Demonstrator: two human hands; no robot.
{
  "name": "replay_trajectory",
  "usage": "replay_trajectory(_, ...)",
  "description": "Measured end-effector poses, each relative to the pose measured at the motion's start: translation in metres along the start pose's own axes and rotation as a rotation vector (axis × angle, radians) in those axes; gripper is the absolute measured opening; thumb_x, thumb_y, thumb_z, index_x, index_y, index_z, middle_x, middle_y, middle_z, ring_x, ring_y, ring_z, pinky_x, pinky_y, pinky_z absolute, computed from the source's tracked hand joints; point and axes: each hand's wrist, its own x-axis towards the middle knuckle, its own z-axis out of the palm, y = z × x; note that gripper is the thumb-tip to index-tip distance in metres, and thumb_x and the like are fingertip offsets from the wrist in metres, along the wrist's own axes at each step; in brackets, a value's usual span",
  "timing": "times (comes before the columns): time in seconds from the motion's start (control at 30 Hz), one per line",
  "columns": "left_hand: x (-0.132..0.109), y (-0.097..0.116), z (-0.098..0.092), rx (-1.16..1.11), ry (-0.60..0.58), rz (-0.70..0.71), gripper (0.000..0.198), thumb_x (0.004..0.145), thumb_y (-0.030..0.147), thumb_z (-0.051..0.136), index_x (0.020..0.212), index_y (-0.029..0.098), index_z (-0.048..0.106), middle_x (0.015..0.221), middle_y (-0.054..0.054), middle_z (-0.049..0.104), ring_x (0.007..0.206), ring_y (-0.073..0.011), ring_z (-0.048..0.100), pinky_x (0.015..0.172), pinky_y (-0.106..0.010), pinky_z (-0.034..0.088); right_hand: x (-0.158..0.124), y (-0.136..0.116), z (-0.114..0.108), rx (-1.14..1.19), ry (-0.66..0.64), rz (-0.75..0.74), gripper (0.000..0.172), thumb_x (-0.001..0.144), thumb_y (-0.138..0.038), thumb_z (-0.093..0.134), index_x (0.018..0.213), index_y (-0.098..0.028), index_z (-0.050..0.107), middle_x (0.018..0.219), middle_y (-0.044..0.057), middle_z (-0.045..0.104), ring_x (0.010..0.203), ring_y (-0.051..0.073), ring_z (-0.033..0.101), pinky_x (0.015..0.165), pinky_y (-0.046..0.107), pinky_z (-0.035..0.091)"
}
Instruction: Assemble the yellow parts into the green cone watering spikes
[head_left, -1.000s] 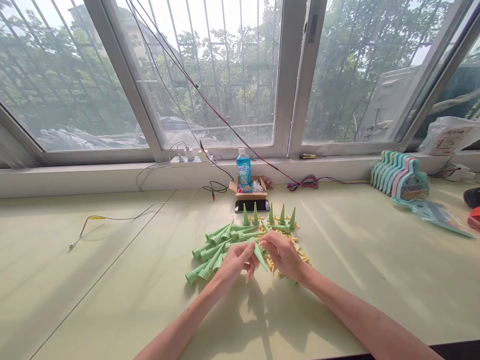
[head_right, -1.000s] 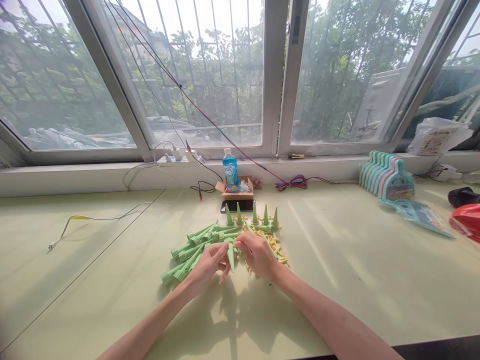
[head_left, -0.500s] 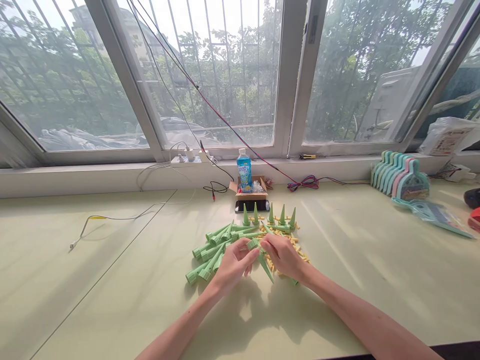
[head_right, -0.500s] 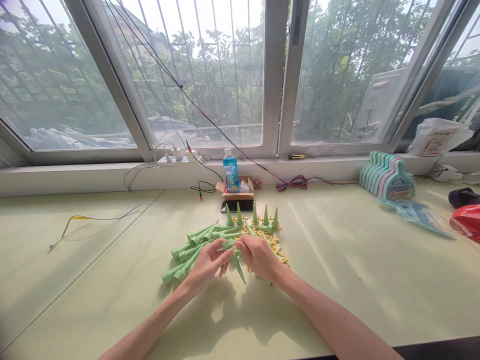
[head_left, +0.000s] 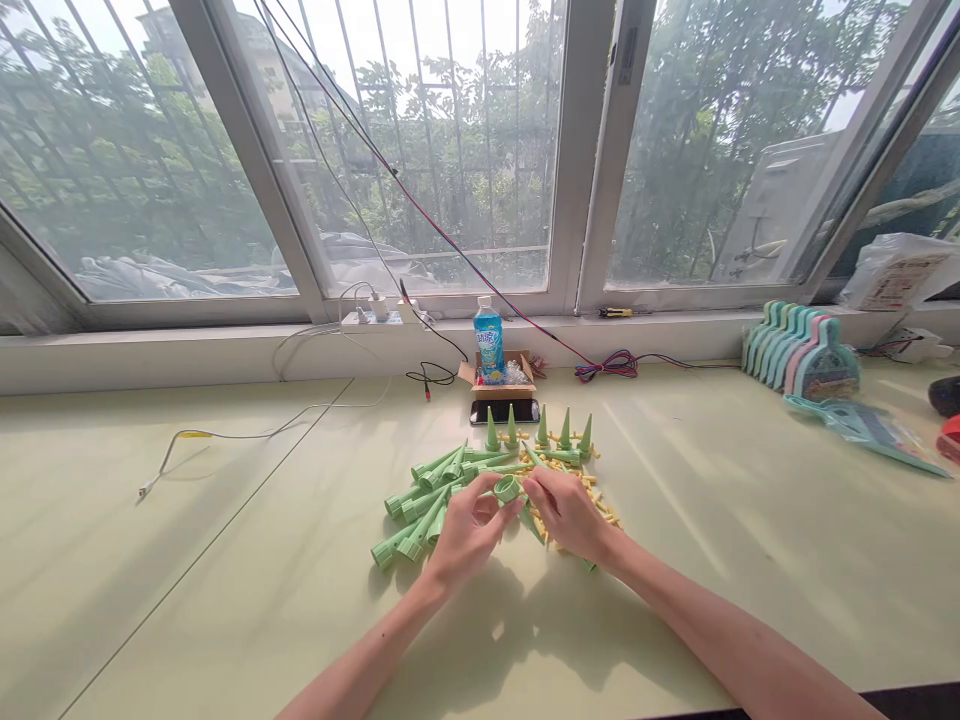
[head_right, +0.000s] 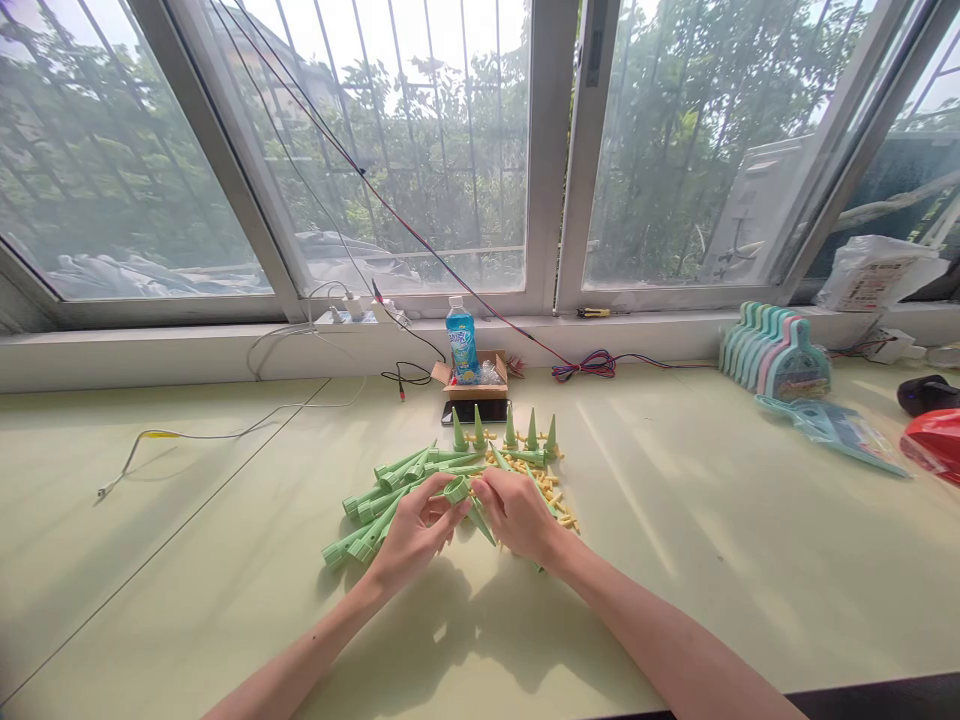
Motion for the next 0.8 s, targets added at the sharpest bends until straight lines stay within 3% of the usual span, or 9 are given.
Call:
replay_trajectory(0.23,0.0012,-0.0039,0.0006,0.008,0.045,0.049,0.029,0.082,0.042,0.07,0.079,0.018,0.053,0.057,0.005,0.05,0.046,-0.0076,0.045,0.043,-0.017,0.036,0.0001,-0.0028,-0.0018,0.048,0.072,-0.027,0.034,0.103,-0.03,0.037,0.071,-0.02,0.042,0.063,-0.004,0.042,0.054,0.011,0.036,0.052,0.024,0.03)
replay_trajectory(0.37,0.0016,-0.0027,0.0005,-0.02,0.007,0.069,0.045,0.087,0.056,0.058,0.069,0.015,0.056,0.059,0.001,0.052,0.045,-0.0077,0.047,0.043,-0.019,0.037,0.0015,-0.0043,-0.0036,0.063,0.119,-0.035,0.029,0.103,-0.028,0.039,0.076,-0.02,0.047,0.068,-0.002,0.047,0.058,0.012,0.042,0.056,0.024,0.035)
replay_trajectory(0.57,0.0041,-0.0018,-0.0006,-0.223,-0.148,-0.153,0.076,0.089,0.074,0.034,0.068,0.009,0.067,0.061,-0.007,0.059,0.042,-0.0099,0.049,0.039,-0.021,0.037,0.0019,-0.0042,-0.0047,0.054,0.094,-0.084,0.025,0.103,-0.027,0.04,0.084,-0.02,0.055,0.074,0.001,0.053,0.064,0.014,0.047,0.059,0.025,0.038)
replay_trajectory(0.8,0.0067,0.0009,-0.0021,-0.395,-0.218,-0.223,0.061,0.087,0.068,0.048,0.074,0.01,0.067,0.061,-0.005,0.059,0.041,-0.0098,0.047,0.035,-0.02,0.036,0.0008,-0.0029,-0.005,0.057,0.036,-0.099,0.027,0.103,-0.03,0.039,0.087,-0.02,0.058,0.079,0.003,0.057,0.065,0.014,0.05,0.059,0.025,0.04)
